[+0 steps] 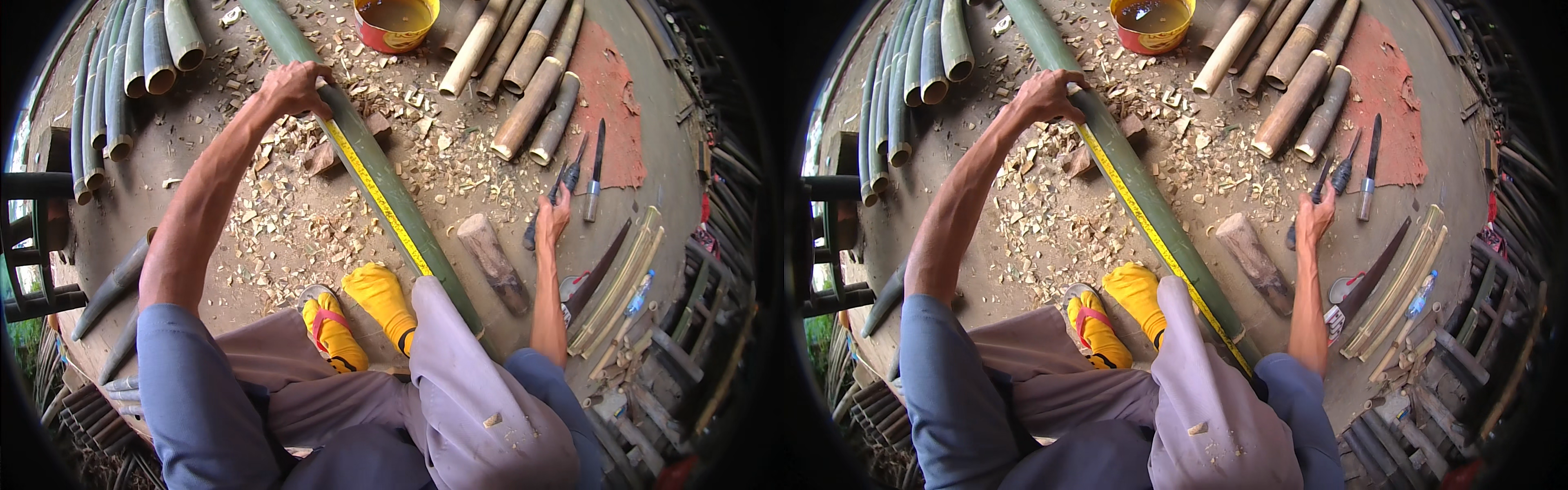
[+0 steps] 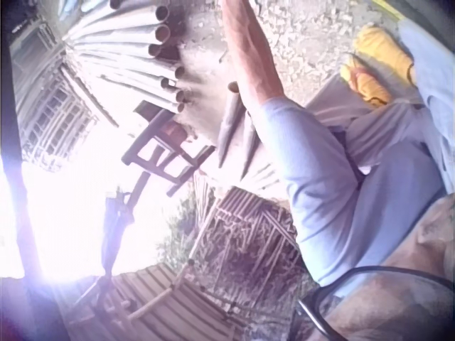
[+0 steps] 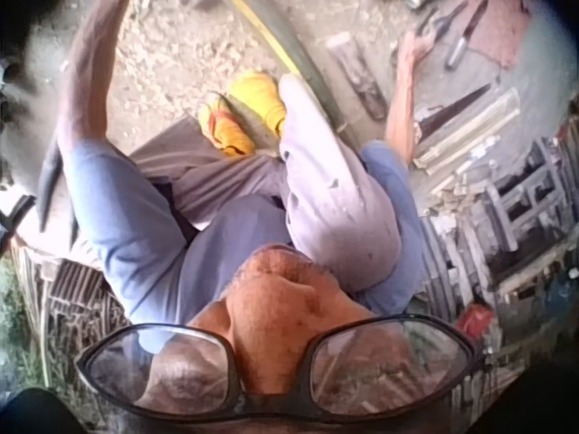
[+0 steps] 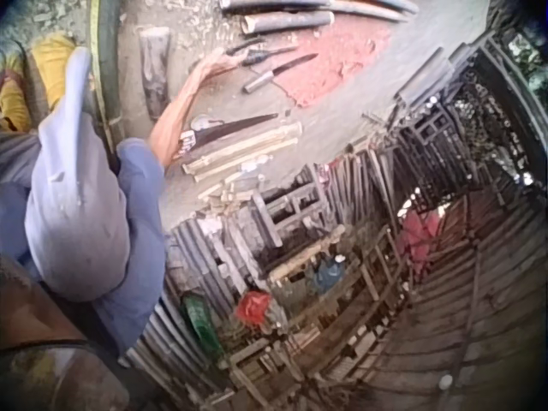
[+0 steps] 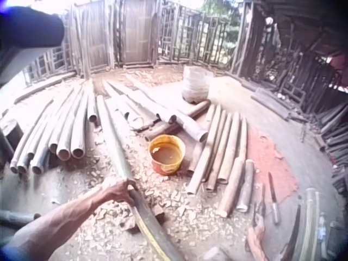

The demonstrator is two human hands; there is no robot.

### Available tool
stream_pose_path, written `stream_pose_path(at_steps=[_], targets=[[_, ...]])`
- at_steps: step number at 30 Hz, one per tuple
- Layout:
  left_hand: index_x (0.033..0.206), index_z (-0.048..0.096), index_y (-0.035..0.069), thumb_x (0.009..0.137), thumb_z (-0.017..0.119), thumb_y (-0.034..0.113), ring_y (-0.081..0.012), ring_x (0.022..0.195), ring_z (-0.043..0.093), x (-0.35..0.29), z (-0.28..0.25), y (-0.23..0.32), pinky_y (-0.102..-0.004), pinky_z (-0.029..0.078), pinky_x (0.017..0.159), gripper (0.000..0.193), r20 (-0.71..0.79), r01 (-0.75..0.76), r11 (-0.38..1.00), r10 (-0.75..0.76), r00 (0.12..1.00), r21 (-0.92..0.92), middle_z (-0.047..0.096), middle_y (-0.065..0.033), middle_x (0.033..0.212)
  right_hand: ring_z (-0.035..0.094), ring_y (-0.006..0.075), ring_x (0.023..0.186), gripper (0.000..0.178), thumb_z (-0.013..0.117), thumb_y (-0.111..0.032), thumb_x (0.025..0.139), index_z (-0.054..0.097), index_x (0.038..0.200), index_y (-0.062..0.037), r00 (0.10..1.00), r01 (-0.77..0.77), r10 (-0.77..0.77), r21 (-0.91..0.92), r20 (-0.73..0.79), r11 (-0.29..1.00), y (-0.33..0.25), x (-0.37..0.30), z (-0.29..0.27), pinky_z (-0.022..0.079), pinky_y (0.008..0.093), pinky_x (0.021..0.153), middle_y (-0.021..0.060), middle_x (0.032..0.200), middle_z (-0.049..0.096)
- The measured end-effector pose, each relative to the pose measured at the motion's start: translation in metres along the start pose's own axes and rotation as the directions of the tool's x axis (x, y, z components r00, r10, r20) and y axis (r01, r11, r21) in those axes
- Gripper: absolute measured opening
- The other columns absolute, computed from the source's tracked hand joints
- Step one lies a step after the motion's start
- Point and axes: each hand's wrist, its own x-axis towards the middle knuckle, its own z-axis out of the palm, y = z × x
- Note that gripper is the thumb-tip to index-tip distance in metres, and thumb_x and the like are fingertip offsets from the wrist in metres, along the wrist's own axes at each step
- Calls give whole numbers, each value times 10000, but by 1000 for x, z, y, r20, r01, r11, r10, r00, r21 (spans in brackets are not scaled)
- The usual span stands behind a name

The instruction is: The person carves a hole into a bamboo stalk using a knife and a mallet, measures it with a tape measure, and then fits a smaller bamboo piece into the hole.

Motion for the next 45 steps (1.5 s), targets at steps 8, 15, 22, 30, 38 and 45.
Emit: stream_pose_path(at_steps=[8,15,22,30,38,45], targets=[[1093,677,195,538,851,358,-192,677,659,6,6,0,-345,531,580,603,-19,-17,999,17,1000,-34,696,-51,799,551,120,537,213,470,-44,899,471,1105,9,884,-266,-49,586,466,766,-112,-70,-6,513,268,466,52,720,540],[1120,660,201,560,862,355,-199,724,663,7,3,-3,-345,524,638,615,46,65,997,-64,997,-35,704,-62,824,593,155,509,150,500,-137,931,459,985,-3,632,-99,-198,332,749,938,-166,-111,24,480,313,445,81,624,578],[1096,664,175,516,836,361,-235,764,671,0,-7,5,-371,520,662,633,21,1,999,0,1000,-42,692,-75,794,616,425,599,159,496,-79,899,416,978,33,516,199,-385,330,765,923,-187,-125,61,420,475,488,261,601,540],[1093,663,171,512,834,372,-233,742,668,0,-5,3,-371,517,643,638,16,4,1000,-3,1000,-28,690,-66,775,617,377,553,147,487,-69,902,403,962,35,495,311,-468,353,732,882,-190,-124,75,431,444,462,232,568,533],[1092,665,172,512,838,369,-233,739,667,0,-6,4,-370,518,642,637,15,-8,1000,8,1000,-25,690,-65,781,626,398,587,149,484,-83,903,410,954,36,476,228,-365,289,800,930,-194,-124,78,440,459,473,250,592,550],[1093,668,180,507,843,376,-228,744,668,1,-4,2,-368,522,649,642,17,8,1000,-8,1000,-16,691,-65,786,629,411,590,176,494,-96,898,417,960,50,459,222,-365,294,810,930,-194,-124,80,445,471,477,267,621,570]])
